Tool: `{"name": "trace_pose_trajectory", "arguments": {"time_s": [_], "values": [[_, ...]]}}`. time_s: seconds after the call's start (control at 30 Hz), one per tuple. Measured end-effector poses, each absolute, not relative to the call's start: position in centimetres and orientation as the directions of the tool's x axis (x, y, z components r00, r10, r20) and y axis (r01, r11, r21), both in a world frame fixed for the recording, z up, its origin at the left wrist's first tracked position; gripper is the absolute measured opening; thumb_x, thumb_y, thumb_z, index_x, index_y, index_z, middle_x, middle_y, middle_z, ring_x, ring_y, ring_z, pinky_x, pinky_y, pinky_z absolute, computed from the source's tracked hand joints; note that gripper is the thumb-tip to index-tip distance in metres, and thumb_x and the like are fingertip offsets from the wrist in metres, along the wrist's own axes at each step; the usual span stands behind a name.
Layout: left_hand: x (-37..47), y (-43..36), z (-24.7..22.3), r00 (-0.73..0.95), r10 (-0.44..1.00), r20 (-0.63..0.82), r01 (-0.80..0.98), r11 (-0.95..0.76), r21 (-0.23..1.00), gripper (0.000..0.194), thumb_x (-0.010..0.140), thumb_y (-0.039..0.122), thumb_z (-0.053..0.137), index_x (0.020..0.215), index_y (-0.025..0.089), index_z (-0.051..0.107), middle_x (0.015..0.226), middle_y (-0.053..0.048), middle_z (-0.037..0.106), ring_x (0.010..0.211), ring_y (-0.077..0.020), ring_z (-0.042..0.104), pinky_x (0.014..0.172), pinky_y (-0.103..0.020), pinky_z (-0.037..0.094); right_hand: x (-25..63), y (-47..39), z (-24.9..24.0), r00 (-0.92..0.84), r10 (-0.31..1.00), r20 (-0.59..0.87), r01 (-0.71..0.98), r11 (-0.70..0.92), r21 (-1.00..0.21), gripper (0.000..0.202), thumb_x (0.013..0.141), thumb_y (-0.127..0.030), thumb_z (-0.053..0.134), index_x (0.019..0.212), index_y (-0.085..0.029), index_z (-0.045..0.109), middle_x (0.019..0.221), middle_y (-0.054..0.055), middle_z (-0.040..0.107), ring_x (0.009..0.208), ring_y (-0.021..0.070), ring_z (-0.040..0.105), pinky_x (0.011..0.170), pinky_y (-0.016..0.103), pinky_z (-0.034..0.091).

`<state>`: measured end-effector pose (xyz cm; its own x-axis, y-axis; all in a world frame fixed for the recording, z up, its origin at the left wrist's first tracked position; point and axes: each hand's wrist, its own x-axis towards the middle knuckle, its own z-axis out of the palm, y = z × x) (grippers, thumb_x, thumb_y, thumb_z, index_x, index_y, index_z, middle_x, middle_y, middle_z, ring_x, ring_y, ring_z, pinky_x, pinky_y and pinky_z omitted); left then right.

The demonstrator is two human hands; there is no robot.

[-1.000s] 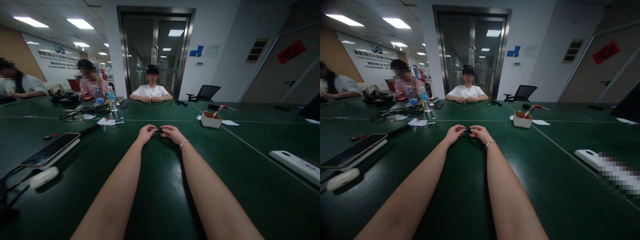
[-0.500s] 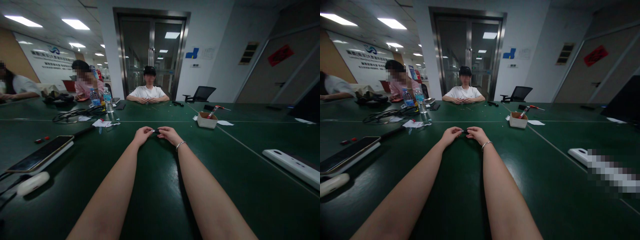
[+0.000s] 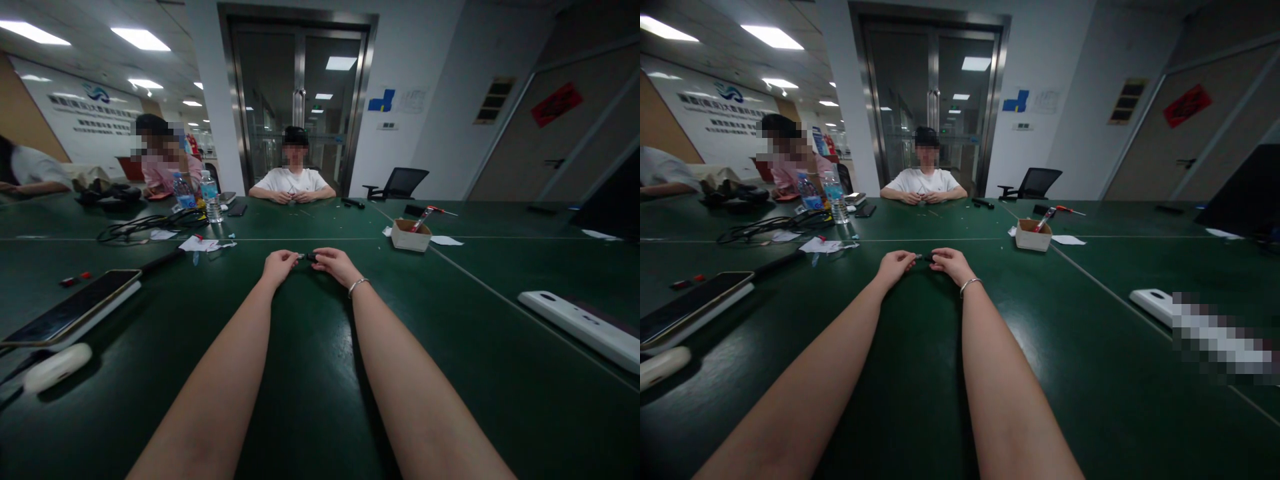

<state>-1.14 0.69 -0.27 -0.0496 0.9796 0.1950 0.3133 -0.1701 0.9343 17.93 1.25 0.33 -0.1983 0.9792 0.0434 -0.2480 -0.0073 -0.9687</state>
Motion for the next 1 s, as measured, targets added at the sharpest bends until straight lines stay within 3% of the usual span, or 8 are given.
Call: {"name": "trace_pose_trajectory", "arguments": {"time_s": [0.3,1.0], "values": [[-0.84,0.90,-0.72,-0.028,0.975,0.219,0.355,-0.195,0.914,0.027,0.079,0.040,0.060,0.083,0.016,0.072,0.075,-0.006,0.070,0.063,-0.0131,0.058,0.060,-0.026,0.043,17.71,0.80,0.78,-0.230,0.973,0.032,-0.198,-0.014,-0.980,0.019,0.079,0.003,0.064,0.090,-0.012,0.068,0.082,0.005,0.070,0.060,0.0093,0.069,0.060,0.018,0.060],[-0.80,0.50,-0.20,-0.040,0.985,0.169,0.381,-0.141,0.914,0.032,0.079,0.046,0.058,0.074,0.016,0.070,0.069,-0.005,0.068,0.059,-0.0130,0.056,0.058,-0.026,0.042,17.84,0.74,0.77,-0.265,0.963,0.048,-0.194,-0.004,-0.981,0.019,0.078,0.000,0.066,0.092,-0.012,0.068,0.083,0.004,0.071,0.064,0.0097,0.070,0.062,0.018,0.060]]}}
